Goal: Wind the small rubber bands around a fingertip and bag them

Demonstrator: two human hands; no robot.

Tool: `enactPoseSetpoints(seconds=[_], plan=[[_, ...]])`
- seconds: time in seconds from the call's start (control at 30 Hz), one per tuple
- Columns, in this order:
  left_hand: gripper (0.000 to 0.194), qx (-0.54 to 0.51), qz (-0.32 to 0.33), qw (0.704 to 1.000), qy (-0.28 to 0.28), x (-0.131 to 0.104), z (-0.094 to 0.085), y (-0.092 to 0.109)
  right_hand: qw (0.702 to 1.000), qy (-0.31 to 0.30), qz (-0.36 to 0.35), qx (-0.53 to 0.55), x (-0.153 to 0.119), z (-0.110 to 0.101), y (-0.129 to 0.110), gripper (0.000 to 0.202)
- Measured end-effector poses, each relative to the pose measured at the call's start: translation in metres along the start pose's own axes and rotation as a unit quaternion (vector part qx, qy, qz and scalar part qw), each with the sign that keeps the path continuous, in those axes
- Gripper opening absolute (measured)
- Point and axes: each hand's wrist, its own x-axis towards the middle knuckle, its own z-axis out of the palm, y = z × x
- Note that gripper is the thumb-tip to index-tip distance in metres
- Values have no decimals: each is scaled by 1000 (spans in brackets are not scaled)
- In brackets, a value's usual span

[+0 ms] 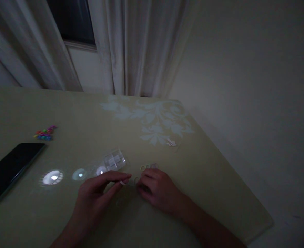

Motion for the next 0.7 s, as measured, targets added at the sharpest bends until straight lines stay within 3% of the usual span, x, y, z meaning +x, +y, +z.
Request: enactPoseSetpoints(seconds=[0.3, 0.53, 0.7], plan=[[9, -14, 32, 999, 20, 3, 0, -2, 999, -11, 34, 1, 0, 0, -4, 9], [9, -18, 17, 1000, 13, 6, 3, -1, 999, -28, 29, 15, -1, 2, -1, 6], [22, 3, 77, 996, -42, 3, 3, -9, 982, 62, 72, 163, 3, -5, -4, 12]])
